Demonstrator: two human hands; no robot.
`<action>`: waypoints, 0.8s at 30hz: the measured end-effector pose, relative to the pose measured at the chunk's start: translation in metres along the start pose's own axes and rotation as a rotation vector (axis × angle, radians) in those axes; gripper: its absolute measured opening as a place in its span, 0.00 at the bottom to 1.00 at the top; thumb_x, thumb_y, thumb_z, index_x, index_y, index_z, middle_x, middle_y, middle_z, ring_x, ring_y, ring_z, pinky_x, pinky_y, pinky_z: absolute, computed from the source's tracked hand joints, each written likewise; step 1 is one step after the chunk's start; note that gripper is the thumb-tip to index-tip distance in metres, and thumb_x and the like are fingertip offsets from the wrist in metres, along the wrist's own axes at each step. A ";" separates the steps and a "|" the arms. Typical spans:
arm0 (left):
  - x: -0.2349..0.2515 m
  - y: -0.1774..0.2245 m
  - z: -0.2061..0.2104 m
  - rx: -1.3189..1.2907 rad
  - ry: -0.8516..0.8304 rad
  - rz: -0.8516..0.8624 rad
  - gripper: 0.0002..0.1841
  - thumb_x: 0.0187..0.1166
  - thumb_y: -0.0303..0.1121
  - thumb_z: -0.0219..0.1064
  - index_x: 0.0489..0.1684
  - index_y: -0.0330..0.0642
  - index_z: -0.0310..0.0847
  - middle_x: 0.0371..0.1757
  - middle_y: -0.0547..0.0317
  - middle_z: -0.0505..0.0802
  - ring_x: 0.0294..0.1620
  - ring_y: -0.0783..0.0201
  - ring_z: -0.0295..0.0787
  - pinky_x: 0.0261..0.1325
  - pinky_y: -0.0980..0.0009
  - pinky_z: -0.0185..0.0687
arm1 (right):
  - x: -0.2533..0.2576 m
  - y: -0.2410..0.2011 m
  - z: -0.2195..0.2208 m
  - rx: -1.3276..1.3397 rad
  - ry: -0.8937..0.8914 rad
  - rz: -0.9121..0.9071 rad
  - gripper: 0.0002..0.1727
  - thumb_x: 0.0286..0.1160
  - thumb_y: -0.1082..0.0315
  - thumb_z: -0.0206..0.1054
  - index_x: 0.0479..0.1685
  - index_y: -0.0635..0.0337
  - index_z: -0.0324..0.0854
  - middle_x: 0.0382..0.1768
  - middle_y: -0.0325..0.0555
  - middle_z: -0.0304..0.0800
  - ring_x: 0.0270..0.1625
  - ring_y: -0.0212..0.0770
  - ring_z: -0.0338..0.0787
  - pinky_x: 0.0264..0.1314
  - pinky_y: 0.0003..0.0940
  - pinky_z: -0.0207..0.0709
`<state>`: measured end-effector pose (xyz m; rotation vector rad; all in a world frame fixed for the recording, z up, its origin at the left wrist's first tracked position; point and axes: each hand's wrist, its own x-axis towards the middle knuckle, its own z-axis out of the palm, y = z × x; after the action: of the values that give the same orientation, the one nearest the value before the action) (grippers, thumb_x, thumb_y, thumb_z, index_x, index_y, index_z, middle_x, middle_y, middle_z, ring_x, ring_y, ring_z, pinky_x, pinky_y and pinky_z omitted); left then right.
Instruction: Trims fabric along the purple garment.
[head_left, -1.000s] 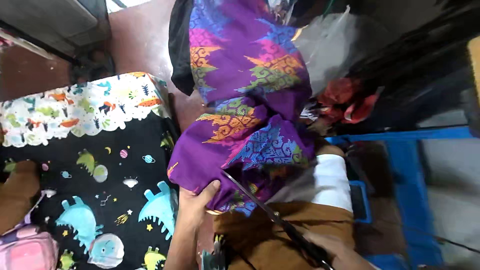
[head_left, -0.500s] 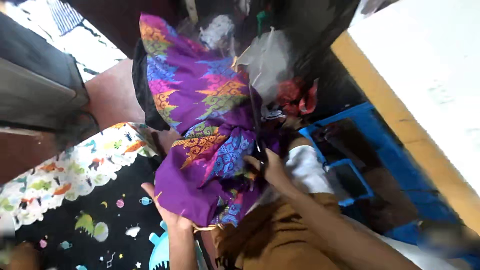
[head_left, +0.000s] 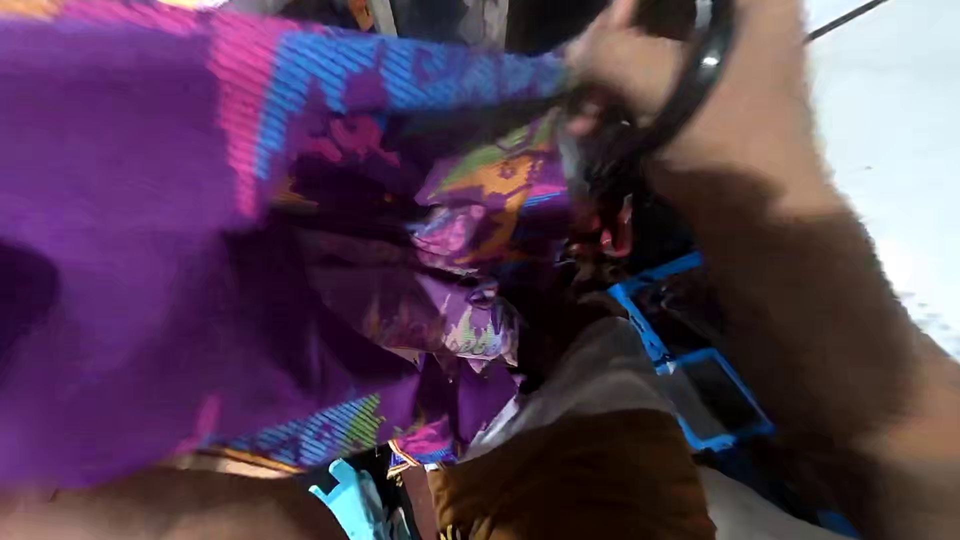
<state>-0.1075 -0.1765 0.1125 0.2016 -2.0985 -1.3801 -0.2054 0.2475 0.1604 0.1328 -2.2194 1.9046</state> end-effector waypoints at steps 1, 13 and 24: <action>-0.021 0.015 0.004 -0.125 -0.063 -0.052 0.11 0.88 0.38 0.58 0.54 0.42 0.81 0.44 0.69 0.91 0.46 0.76 0.88 0.53 0.75 0.86 | -0.009 0.004 -0.010 -0.029 -0.017 -0.015 0.07 0.77 0.73 0.67 0.47 0.59 0.75 0.34 0.32 0.81 0.31 0.20 0.84 0.36 0.16 0.82; -0.194 -0.004 0.118 -0.674 -0.116 -1.241 0.12 0.90 0.36 0.51 0.57 0.43 0.77 0.45 0.56 0.95 0.46 0.63 0.95 0.49 0.62 0.94 | -0.215 0.139 -0.035 -0.308 -0.274 0.670 0.26 0.73 0.43 0.70 0.45 0.61 0.82 0.26 0.36 0.81 0.25 0.28 0.80 0.29 0.29 0.79; -0.197 0.011 0.111 -0.605 -0.523 -1.085 0.19 0.62 0.47 0.83 0.49 0.54 0.90 0.45 0.65 0.98 0.46 0.69 0.96 0.49 0.67 0.95 | -0.310 0.044 -0.083 0.049 -0.757 0.888 0.39 0.69 0.31 0.67 0.40 0.68 0.81 0.24 0.47 0.81 0.27 0.35 0.81 0.30 0.35 0.75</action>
<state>-0.0100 0.0021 0.0120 0.8846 -1.8334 -2.8852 0.0956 0.3146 0.0616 -0.2051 -3.0712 2.6798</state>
